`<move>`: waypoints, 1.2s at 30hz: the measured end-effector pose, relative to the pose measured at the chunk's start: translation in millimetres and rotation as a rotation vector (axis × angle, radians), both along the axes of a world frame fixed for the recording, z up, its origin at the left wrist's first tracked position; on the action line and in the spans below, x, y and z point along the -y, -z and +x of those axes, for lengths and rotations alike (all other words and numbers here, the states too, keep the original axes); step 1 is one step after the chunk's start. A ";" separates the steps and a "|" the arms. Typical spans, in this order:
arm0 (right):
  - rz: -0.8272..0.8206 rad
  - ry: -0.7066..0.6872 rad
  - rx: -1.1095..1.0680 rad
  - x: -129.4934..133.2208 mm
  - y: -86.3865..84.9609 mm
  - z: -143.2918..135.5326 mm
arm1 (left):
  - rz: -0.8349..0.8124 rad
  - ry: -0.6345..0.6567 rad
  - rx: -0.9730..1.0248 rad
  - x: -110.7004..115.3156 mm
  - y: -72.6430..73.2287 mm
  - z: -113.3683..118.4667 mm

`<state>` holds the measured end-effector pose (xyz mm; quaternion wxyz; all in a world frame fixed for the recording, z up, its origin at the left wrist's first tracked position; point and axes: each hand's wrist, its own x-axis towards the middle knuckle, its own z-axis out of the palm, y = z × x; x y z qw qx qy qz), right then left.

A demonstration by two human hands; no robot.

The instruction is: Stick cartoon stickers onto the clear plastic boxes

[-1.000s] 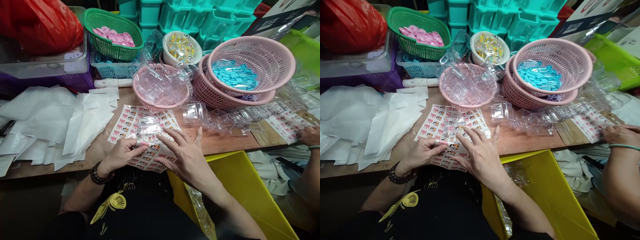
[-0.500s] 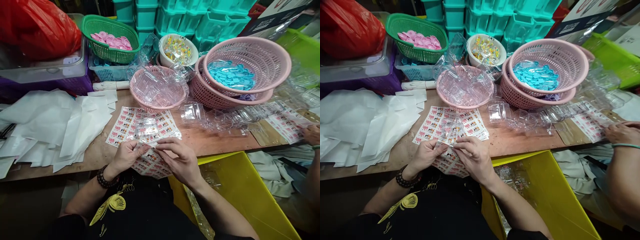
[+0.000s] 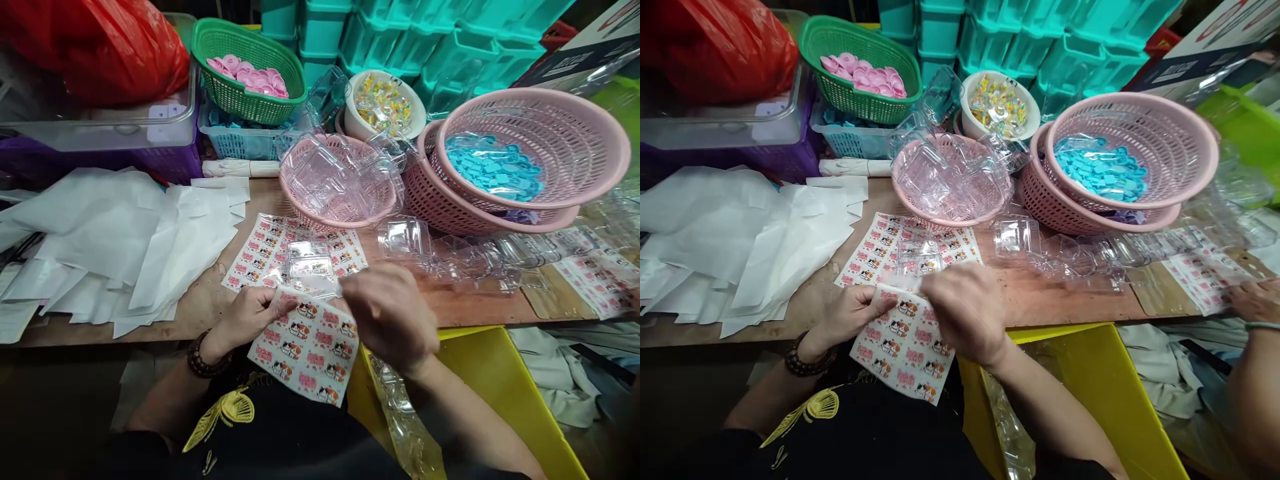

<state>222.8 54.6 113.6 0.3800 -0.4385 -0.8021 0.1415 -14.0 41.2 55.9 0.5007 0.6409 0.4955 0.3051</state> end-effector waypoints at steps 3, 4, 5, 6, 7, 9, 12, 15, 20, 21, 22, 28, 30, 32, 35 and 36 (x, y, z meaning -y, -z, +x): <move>-0.467 0.036 -0.158 -47.7 -0.3 -6.7 | 0.409 0.061 -0.135 -7.2 7.6 0.1; -0.594 0.014 -0.182 -62.4 3.1 -8.8 | 0.512 0.093 -0.169 -9.3 11.3 2.0; -0.692 -0.013 -0.184 -74.8 7.4 -10.9 | 0.584 0.130 -0.203 -11.1 15.4 4.5; -0.760 -0.029 -0.170 -84.6 12.0 -13.0 | 0.630 0.166 -0.240 -12.6 19.5 7.4; -0.802 -0.033 -0.147 -91.7 16.3 -15.1 | 0.654 0.196 -0.275 -13.6 23.4 10.3; -0.846 -0.033 -0.093 -99.4 22.5 -19.2 | 0.660 0.235 -0.324 -14.5 29.6 14.9; -0.866 -0.025 -0.034 -103.5 26.3 -24.1 | 0.646 0.242 -0.352 -13.9 33.6 17.6; -0.878 -0.011 -0.008 -107.7 28.7 -26.4 | 0.647 0.241 -0.343 -12.3 34.5 17.5; -0.865 0.019 0.048 -112.9 33.8 -27.8 | 0.632 0.248 -0.322 -10.5 37.3 18.6; -0.854 0.025 0.057 -112.7 34.0 -28.3 | 0.627 0.247 -0.320 -10.4 38.0 18.8; -0.844 0.030 0.066 -112.2 33.8 -28.9 | 0.624 0.247 -0.319 -10.4 38.7 19.0; -0.823 0.060 0.136 -109.1 29.0 -32.8 | 0.617 0.256 -0.307 -10.6 40.7 18.8; -0.819 0.065 0.147 -109.0 27.9 -33.8 | 0.614 0.257 -0.300 -10.7 41.4 18.9; -0.820 0.070 0.157 -109.1 26.8 -35.0 | 0.618 0.258 -0.294 -10.7 42.3 19.2; -0.808 0.096 0.206 -107.9 24.3 -37.6 | 0.623 0.255 -0.297 -10.3 43.3 19.6; -0.796 0.105 0.230 -106.9 23.2 -38.7 | 0.623 0.255 -0.298 -9.9 43.2 19.7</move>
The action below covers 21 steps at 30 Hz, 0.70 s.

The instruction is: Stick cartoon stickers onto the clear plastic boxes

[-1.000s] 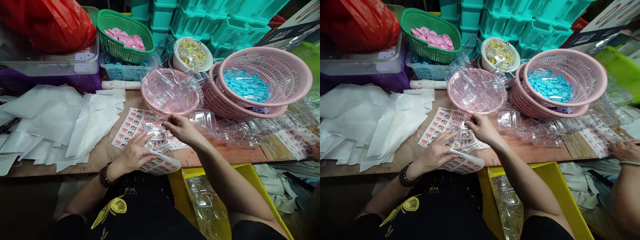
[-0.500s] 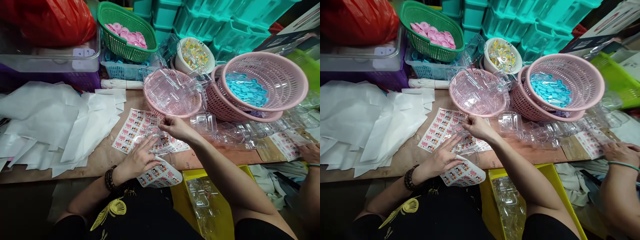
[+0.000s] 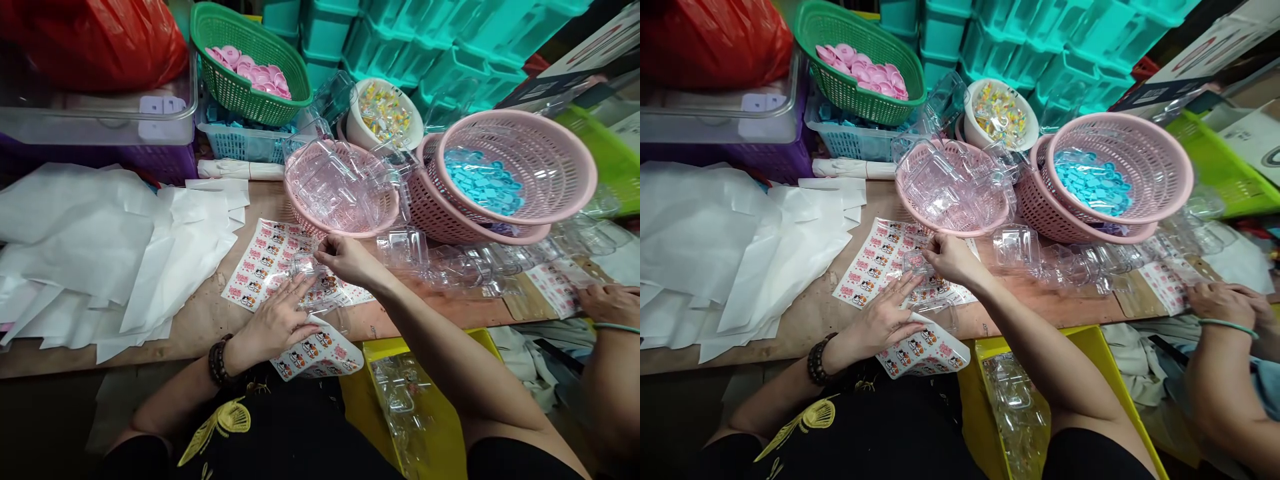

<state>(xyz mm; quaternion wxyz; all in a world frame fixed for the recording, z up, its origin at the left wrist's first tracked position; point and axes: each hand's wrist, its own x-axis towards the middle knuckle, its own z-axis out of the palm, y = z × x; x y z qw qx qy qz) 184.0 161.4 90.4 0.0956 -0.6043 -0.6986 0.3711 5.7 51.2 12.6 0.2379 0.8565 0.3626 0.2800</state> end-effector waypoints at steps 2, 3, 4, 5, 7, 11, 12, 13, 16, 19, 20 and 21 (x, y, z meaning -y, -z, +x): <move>0.028 -0.013 0.048 2.8 -1.8 -2.4 | -0.005 0.002 0.003 0.7 -0.9 0.2; 0.041 -0.022 0.071 4.4 -2.4 -3.5 | -0.008 0.002 0.009 1.0 -1.7 0.5; 0.054 -0.028 0.094 5.9 -2.6 -4.6 | -0.012 -0.003 0.016 1.0 -2.7 0.8; 0.065 -0.034 0.119 7.4 -2.5 -5.6 | -0.016 -0.012 0.020 0.8 -3.9 1.4; 0.090 -0.034 0.166 9.6 -1.4 -6.6 | -0.025 -0.028 0.018 -0.4 -6.3 3.0; 0.152 -0.050 0.197 13.3 3.3 -4.1 | -0.053 -0.030 -0.016 -3.8 -10.5 6.2; 0.169 -0.060 0.193 14.6 5.0 -2.5 | -0.062 -0.034 -0.022 -4.2 -11.5 6.6; 0.192 -0.067 0.186 16.1 7.0 -0.5 | -0.068 -0.037 -0.026 -4.2 -12.4 6.7; 0.305 -0.040 0.173 20.5 13.3 7.4 | -0.072 -0.044 -0.038 -2.6 -14.5 6.3; 0.325 0.070 0.240 25.5 15.9 20.6 | -0.079 -0.045 -0.043 -1.8 -13.7 5.2; 0.293 0.109 0.264 28.7 14.9 26.9 | -0.088 -0.039 -0.035 -2.4 -12.9 4.3; 0.252 0.145 0.268 33.6 12.9 34.4 | -0.102 -0.023 -0.021 -3.6 -12.1 3.0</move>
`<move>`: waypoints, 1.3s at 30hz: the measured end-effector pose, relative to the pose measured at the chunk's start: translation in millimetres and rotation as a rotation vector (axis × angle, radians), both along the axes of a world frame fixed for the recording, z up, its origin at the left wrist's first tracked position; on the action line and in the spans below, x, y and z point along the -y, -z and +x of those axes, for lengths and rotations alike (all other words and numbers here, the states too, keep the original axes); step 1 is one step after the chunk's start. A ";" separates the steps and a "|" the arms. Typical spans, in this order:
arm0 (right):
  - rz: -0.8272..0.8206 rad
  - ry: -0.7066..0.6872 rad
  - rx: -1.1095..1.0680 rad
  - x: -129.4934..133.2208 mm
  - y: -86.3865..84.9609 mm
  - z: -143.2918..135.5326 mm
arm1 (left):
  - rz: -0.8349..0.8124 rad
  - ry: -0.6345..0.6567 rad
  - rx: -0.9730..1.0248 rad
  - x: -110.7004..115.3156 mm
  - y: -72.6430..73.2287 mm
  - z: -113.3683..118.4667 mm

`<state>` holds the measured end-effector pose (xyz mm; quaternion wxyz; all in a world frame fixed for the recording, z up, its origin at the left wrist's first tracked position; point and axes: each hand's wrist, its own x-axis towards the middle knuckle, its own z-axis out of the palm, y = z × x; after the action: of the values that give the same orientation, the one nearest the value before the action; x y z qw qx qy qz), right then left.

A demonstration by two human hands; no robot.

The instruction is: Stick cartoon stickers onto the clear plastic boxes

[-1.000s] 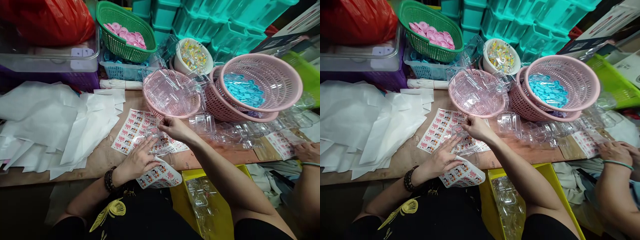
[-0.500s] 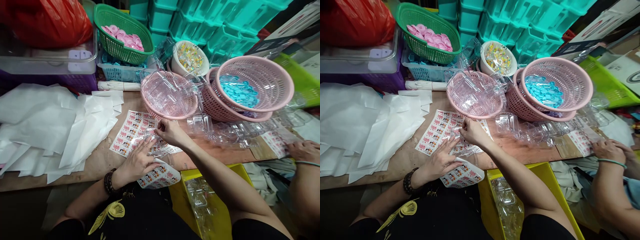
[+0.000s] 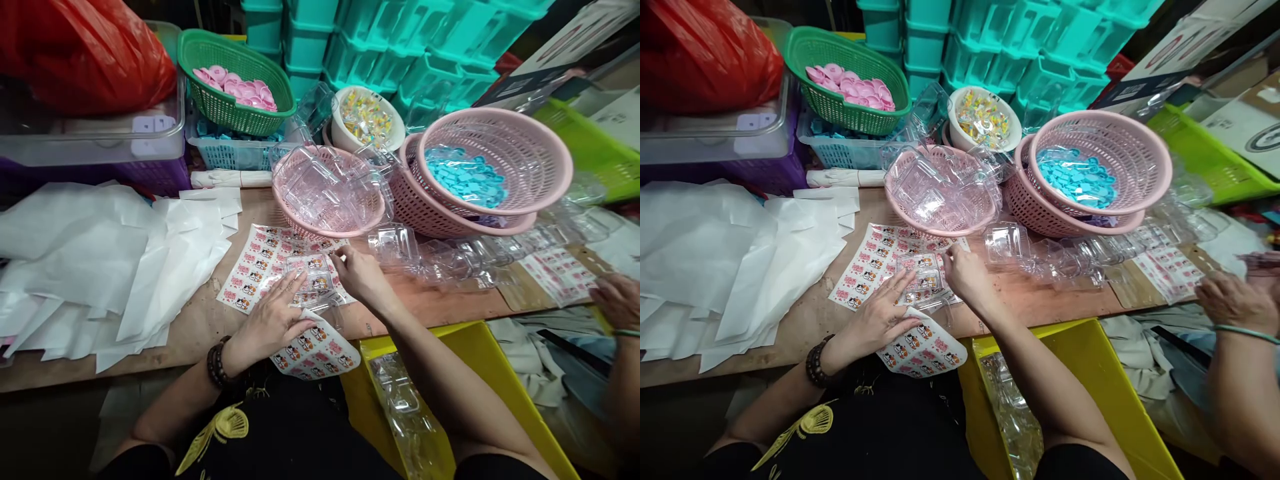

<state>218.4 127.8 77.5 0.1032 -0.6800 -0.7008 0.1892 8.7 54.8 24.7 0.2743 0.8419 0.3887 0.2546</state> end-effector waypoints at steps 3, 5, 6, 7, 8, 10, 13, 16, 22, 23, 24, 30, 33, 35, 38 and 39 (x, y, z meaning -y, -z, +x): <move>-0.135 0.018 -0.176 27.0 -7.8 26.4 | -0.087 0.079 0.066 -5.7 0.6 -7.8; -0.284 -0.068 -0.355 53.2 -8.4 42.1 | -0.166 0.140 0.117 -9.6 -0.6 -16.1; -0.355 -0.125 -0.434 66.7 -5.6 47.4 | -0.202 0.169 0.144 -11.2 -1.3 -20.7; -0.398 -0.178 -0.495 79.2 -0.2 50.4 | -0.236 0.195 0.171 -12.4 -1.9 -25.2; -0.391 -0.213 -0.530 90.0 7.6 50.8 | -0.269 0.217 0.200 -13.3 -2.2 -29.2; -0.227 -0.226 -0.506 104.2 29.2 45.1 | -0.329 0.244 0.265 -14.6 -2.3 -35.3; 0.140 -0.186 -0.333 106.8 64.4 30.0 | -0.410 0.240 0.333 -15.6 -3.0 -38.0; 0.311 -0.194 -0.274 99.7 84.4 20.1 | -0.494 0.212 0.344 -15.6 -7.2 -35.8; 0.213 -0.223 -0.387 99.4 74.4 17.8 | -0.531 0.141 0.345 -12.9 -14.3 -33.4; 0.181 -0.269 -0.382 99.2 71.8 16.3 | -0.528 0.142 0.353 -12.7 -14.2 -33.8; 0.149 -0.312 -0.366 98.0 70.1 13.9 | -0.524 0.142 0.365 -12.6 -13.9 -34.2; 0.076 -0.313 -0.307 81.3 72.0 -4.3 | -0.587 0.100 0.394 -12.4 -16.0 -37.4; 0.050 -0.279 -0.468 78.8 66.5 6.2 | -0.602 0.055 0.469 -11.0 -17.1 -43.0; -0.079 -0.230 -0.630 76.5 57.7 22.4 | -0.604 0.023 0.580 -11.1 -15.4 -48.4; -0.279 -0.120 -0.841 63.1 41.6 46.3 | -0.726 -0.049 0.717 -14.9 -10.0 -53.5; -0.319 -0.085 -0.869 55.7 36.6 50.9 | -0.791 -0.078 0.737 -17.2 -8.1 -53.2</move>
<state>269.3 72.1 40.9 0.2734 -0.5159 -0.5818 0.5662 -44.5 71.9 32.8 0.6788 0.5143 0.3640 0.3773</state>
